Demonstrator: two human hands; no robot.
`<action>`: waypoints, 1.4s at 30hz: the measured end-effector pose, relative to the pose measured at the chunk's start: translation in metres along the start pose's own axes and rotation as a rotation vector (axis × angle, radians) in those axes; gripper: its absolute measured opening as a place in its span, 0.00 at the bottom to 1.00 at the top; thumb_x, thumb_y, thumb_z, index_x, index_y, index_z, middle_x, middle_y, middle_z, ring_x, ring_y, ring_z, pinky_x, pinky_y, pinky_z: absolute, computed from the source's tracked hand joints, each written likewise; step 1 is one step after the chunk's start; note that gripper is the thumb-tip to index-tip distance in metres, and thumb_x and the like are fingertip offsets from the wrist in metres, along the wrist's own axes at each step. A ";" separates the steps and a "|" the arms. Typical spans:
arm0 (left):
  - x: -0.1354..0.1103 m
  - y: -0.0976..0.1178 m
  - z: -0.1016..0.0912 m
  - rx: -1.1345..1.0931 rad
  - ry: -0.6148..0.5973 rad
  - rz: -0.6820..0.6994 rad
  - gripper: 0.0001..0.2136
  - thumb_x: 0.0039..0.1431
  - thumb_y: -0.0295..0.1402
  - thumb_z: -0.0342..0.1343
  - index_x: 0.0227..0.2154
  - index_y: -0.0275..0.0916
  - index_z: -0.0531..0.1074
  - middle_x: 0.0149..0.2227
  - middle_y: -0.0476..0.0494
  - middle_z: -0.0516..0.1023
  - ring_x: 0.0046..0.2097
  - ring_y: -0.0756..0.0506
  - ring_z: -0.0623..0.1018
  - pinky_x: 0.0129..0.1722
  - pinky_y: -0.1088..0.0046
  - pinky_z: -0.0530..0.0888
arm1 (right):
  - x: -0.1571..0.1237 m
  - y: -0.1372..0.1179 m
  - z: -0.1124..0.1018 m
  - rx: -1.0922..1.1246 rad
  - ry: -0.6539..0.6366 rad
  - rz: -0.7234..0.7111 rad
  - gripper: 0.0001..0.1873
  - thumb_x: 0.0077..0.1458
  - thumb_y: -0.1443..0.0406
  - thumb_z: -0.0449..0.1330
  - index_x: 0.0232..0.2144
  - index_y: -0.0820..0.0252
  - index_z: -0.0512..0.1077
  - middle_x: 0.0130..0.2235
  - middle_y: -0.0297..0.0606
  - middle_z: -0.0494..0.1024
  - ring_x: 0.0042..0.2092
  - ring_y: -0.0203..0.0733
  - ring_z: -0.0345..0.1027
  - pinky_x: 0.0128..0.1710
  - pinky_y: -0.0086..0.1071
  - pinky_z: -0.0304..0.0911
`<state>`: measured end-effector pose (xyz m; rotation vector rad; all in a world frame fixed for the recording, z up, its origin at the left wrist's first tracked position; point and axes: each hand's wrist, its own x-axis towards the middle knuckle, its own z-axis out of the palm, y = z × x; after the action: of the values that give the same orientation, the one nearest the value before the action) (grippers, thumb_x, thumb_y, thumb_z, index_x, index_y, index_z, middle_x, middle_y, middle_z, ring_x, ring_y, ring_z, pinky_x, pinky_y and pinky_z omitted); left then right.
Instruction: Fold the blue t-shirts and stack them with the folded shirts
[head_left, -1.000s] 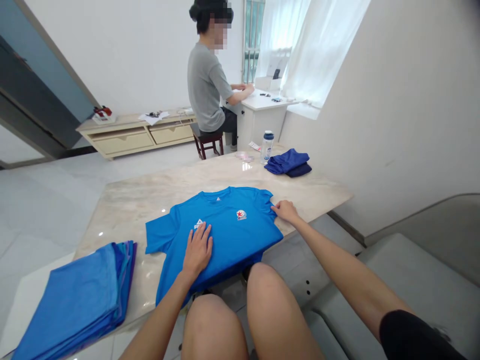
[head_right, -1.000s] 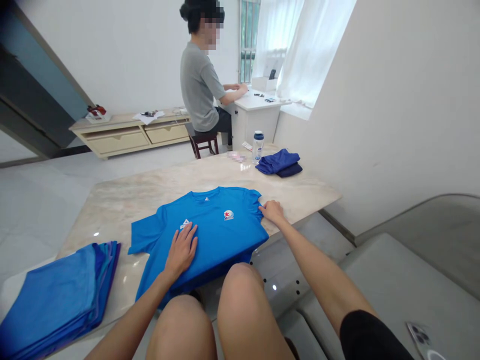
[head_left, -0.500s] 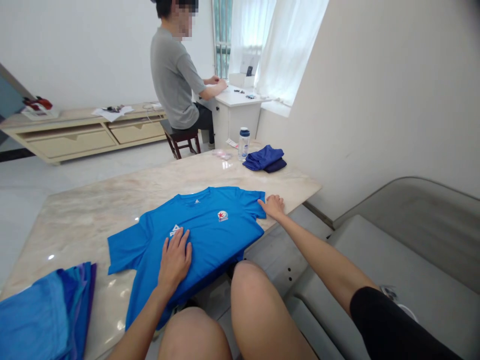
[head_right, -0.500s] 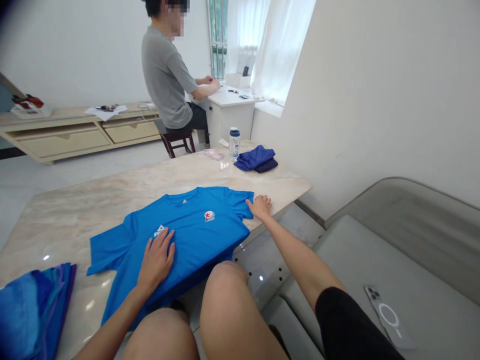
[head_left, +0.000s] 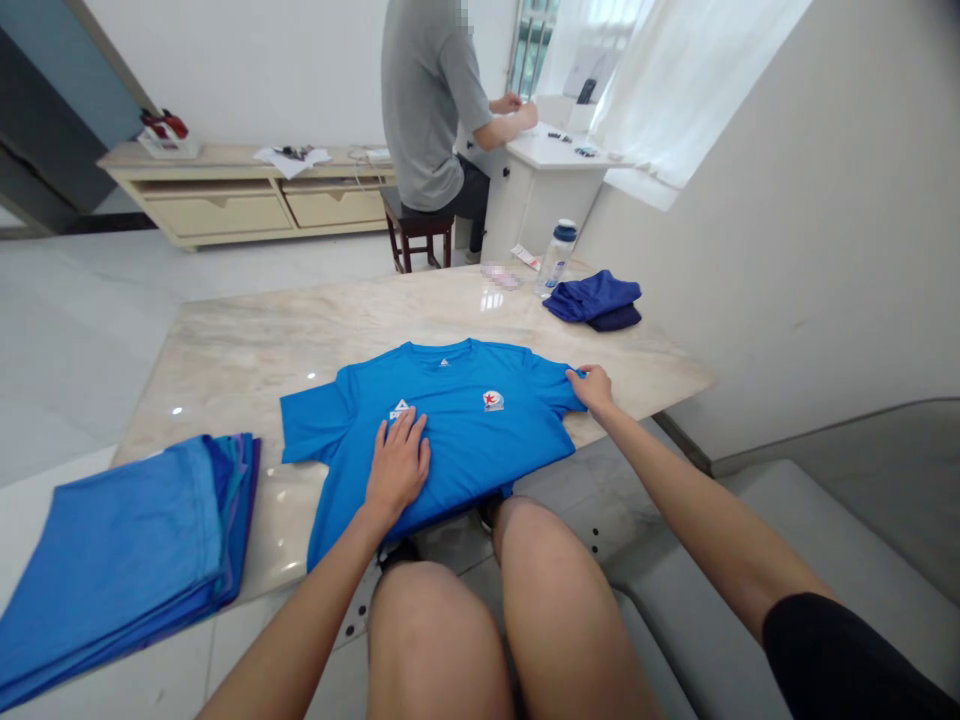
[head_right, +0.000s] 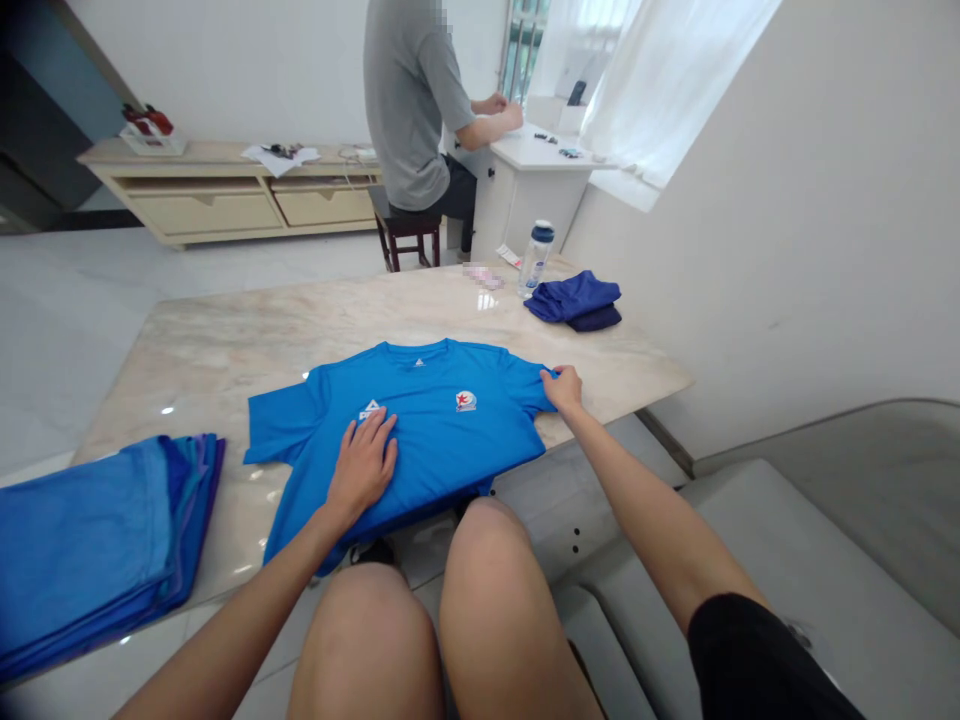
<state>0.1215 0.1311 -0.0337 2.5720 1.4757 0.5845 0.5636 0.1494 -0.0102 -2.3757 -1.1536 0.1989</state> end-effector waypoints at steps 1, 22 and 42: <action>0.000 0.002 -0.001 0.005 -0.009 -0.006 0.25 0.79 0.37 0.42 0.70 0.36 0.71 0.75 0.33 0.68 0.76 0.34 0.67 0.78 0.43 0.57 | 0.000 0.000 -0.002 -0.002 -0.003 0.023 0.19 0.67 0.59 0.62 0.48 0.70 0.83 0.46 0.58 0.87 0.48 0.61 0.83 0.49 0.42 0.75; 0.002 0.001 0.003 -0.122 0.049 -0.020 0.24 0.76 0.36 0.45 0.68 0.39 0.74 0.74 0.32 0.70 0.75 0.32 0.68 0.78 0.40 0.56 | -0.048 -0.115 0.005 0.378 -0.180 -0.467 0.29 0.74 0.58 0.47 0.70 0.62 0.67 0.64 0.55 0.79 0.57 0.53 0.82 0.57 0.49 0.79; 0.039 -0.146 -0.087 0.172 0.024 -0.918 0.23 0.71 0.44 0.56 0.58 0.30 0.73 0.62 0.16 0.74 0.66 0.23 0.73 0.65 0.44 0.71 | -0.108 -0.052 0.076 -0.177 -0.090 -0.829 0.36 0.78 0.51 0.41 0.76 0.62 0.65 0.78 0.49 0.61 0.80 0.58 0.52 0.78 0.58 0.52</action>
<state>-0.0117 0.2324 0.0145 1.6488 2.5020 0.3485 0.4336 0.1211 -0.0596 -1.8298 -2.1480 -0.0865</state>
